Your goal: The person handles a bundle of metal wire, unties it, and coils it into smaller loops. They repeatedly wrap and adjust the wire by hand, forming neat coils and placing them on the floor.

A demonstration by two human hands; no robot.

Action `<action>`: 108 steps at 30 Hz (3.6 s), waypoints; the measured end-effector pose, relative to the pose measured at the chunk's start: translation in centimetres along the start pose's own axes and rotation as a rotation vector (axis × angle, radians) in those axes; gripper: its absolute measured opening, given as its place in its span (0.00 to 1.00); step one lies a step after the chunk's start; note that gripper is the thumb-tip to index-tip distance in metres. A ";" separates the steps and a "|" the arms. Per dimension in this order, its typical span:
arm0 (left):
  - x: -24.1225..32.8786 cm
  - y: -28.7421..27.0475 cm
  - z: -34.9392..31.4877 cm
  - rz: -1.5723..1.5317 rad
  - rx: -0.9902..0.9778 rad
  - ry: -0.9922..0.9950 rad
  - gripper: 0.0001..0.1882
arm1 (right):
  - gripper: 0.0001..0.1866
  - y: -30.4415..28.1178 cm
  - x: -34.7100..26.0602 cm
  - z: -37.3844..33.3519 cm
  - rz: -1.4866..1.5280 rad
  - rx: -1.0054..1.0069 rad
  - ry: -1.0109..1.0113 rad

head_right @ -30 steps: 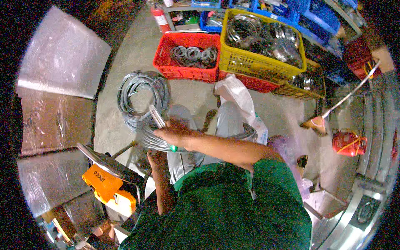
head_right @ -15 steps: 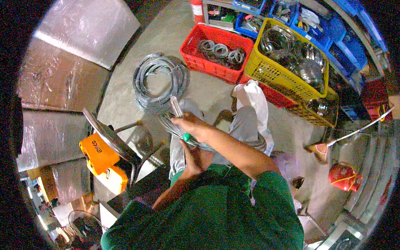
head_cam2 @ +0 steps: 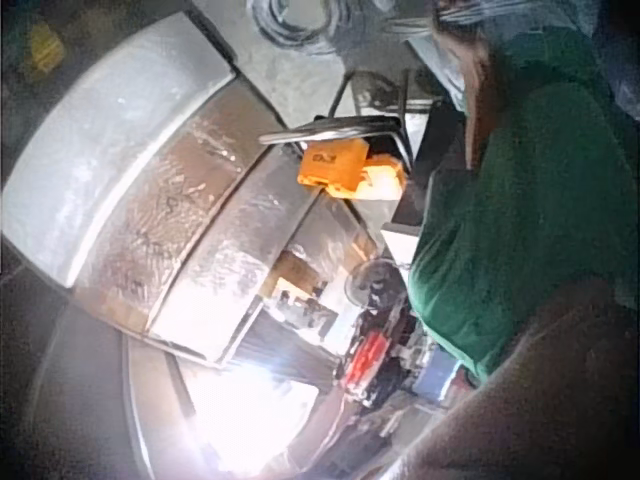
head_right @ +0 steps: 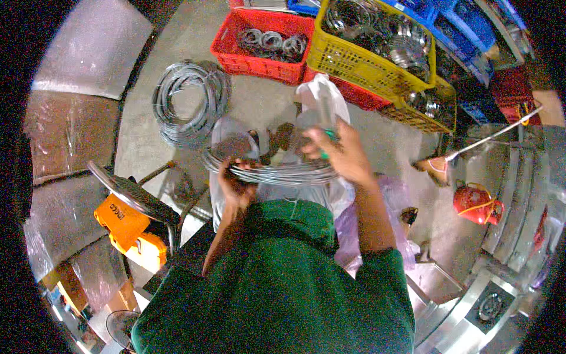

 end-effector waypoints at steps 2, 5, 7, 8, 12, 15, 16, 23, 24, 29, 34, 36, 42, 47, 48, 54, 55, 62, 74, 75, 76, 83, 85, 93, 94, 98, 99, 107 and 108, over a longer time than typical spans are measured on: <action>1.4 0.0 0.2 -0.014 -0.093 0.029 0.11 | 0.15 -3.5 0.8 -3.4 -0.418 0.067 -0.066; 2.7 -1.6 0.6 0.025 0.020 0.082 0.12 | 0.17 -4.4 5.8 -7.5 -0.677 -0.047 0.141; 2.8 -2.4 0.9 0.040 0.080 0.114 0.11 | 0.17 -4.5 9.7 -9.1 -0.578 -0.087 0.263; 2.7 -2.5 1.1 0.024 0.071 0.103 0.11 | 0.16 -4.8 11.4 -9.9 -0.478 -0.068 0.271; 2.8 -2.1 -0.1 0.012 0.029 0.135 0.09 | 0.19 -9.6 17.2 -9.6 0.020 0.242 0.298; 3.3 -0.8 -2.5 -0.055 -0.131 0.095 0.09 | 0.22 -11.2 21.8 -8.9 0.540 0.574 0.461; 3.4 -0.4 -3.2 -0.145 -0.158 0.046 0.10 | 0.23 -10.6 23.3 -8.3 0.626 0.632 0.598; 6.2 1.8 -6.7 -0.123 -0.484 0.040 0.10 | 0.27 -8.5 26.7 2.9 0.569 0.439 0.490; 6.6 1.5 -6.9 -0.104 -0.486 0.036 0.10 | 0.26 -8.5 27.0 3.2 0.567 0.447 0.537; 11.7 -5.3 -7.1 0.038 0.101 0.304 0.09 | 0.20 -6.8 23.5 0.5 0.389 0.472 0.387; 14.4 -11.7 -7.8 0.085 0.006 0.100 0.13 | 0.17 -2.1 15.8 -6.7 0.219 0.654 0.250; 14.7 -15.0 -8.8 0.206 0.296 0.086 0.15 | 0.19 -0.5 13.4 -9.3 0.051 0.680 0.299; 14.4 -12.1 -10.4 0.953 0.364 0.003 0.17 | 0.23 3.4 11.7 -11.5 0.013 0.752 0.322; 13.1 -2.7 -5.7 1.513 0.452 0.415 0.22 | 0.23 4.7 12.2 -11.3 -0.027 0.691 0.219; 10.2 -0.7 -3.7 1.569 0.177 0.307 0.21 | 0.23 4.8 12.2 -11.4 -0.034 0.700 0.192; -14.0 4.0 3.4 1.901 -0.685 -0.319 0.33 | 0.27 5.4 12.8 -11.3 -0.139 0.691 0.241; -15.0 3.3 4.6 1.930 -0.654 -0.475 0.34 | 0.28 5.4 12.8 -11.3 -0.135 0.697 0.257; -16.3 0.6 5.0 1.455 -0.737 -0.798 0.26 | 0.26 4.8 11.2 -12.5 -0.184 0.526 0.276; -11.1 6.4 -4.9 1.410 -0.730 -1.172 0.32 | 0.16 -9.5 4.2 -14.2 -1.076 -0.291 -0.296; -9.5 6.0 -5.3 1.492 -0.751 -1.190 0.36 | 0.16 -9.3 4.2 -14.0 -1.087 -0.347 -0.265; -8.6 5.4 -5.6 1.527 -0.778 -1.201 0.39 | 0.15 -9.1 4.2 -13.8 -1.094 -0.387 -0.228; -5.8 2.6 -6.7 1.648 -1.019 -0.995 0.47 | 0.25 -2.6 6.4 -10.7 -1.234 -0.587 -0.214; -5.6 1.9 -6.8 1.559 -0.966 -1.088 0.47 | 0.26 -0.9 7.0 -9.7 -1.312 -0.589 -0.266; -5.3 1.8 -6.5 1.573 -1.066 -0.887 0.38 | 0.27 0.9 7.6 -6.7 -1.378 -0.662 -0.422; -5.3 1.8 -6.5 1.569 -1.094 -0.835 0.36 | 0.27 0.8 7.6 -6.5 -1.420 -0.719 -0.379; -5.6 0.7 -6.7 1.425 -1.047 -1.014 0.32 | 0.25 1.2 6.5 -5.7 -1.531 -0.865 -0.331; -5.5 0.6 -6.7 1.427 -1.030 -1.029 0.31 | 0.24 1.3 6.1 -5.6 -1.555 -0.879 -0.337; -5.7 0.8 -6.9 1.486 -1.059 -0.917 0.27 | 0.26 1.1 8.1 -5.9 -1.569 -1.012 -0.144; -5.8 0.7 -6.9 1.508 -1.072 -0.911 0.27 | 0.26 0.7 8.1 -5.9 -1.561 -0.988 -0.183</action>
Point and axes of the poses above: each hand's wrist, its own z-axis towards the middle knuckle, its own y-axis out of the palm, x = y × z, the point moved 5 cm from there along z, towards the middle knuckle, and after that the axes turned 11 degrees about -x, right-handed, at the moved point
